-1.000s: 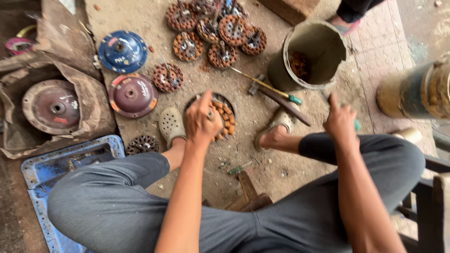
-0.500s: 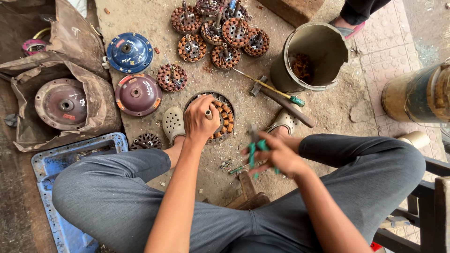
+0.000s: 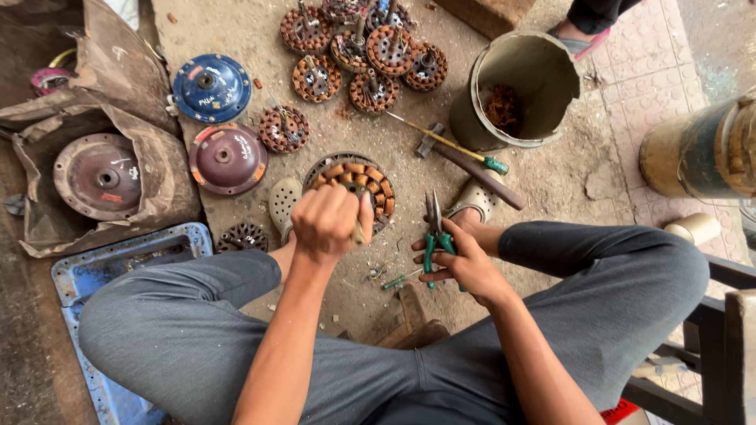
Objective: The person sits on the floor and uses pliers to pull copper windings from a motor stator. They remove the windings and place them into a nearby bucket.
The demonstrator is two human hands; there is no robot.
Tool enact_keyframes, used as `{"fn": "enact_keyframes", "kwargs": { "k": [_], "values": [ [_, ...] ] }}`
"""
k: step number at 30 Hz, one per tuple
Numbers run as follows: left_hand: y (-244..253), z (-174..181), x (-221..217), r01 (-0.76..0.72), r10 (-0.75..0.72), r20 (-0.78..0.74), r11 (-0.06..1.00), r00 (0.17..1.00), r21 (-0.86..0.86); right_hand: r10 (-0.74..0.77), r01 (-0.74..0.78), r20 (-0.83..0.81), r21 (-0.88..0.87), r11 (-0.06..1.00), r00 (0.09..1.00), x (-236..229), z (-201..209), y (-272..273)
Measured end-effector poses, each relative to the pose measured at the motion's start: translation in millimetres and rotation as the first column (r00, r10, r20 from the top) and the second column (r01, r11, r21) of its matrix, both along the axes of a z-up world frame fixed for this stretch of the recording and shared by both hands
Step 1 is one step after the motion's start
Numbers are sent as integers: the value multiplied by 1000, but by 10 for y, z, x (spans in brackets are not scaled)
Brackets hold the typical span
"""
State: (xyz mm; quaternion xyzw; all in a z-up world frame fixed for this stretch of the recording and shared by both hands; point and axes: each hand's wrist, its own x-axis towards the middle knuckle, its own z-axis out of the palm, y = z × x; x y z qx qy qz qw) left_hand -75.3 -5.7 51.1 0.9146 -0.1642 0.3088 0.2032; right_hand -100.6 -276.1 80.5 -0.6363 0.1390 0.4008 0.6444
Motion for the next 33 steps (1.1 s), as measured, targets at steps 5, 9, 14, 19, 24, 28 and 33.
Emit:
{"fn": "enact_keyframes", "kwargs": {
  "k": [5,9,14,19,24,28,33],
  "values": [
    [174,-184,85,75,-84,-125,994,989,-76,5,-6,-28,-28,1000,1000,59,52,55],
    [139,-251,112,-124,103,-236,990,966,-73,-27,27,-44,12,1000,999,55,55,49],
    [-35,-251,115,-254,217,-337,965,916,-68,49,-47,-114,18,999,992,24,10,93],
    [-7,-387,167,-256,153,-495,956,855,-146,328,-290,136,-240,927,935,-80,-80,122],
    [63,-330,353,-289,59,-644,922,763,-257,422,-346,193,-329,878,886,-64,-142,91],
    [144,-131,422,-7,-165,-508,947,846,-320,402,-326,234,-306,895,885,-96,-152,47],
    [156,-84,441,55,-135,-513,984,848,-168,297,-279,73,-195,940,952,-53,-120,66]
  ]
}}
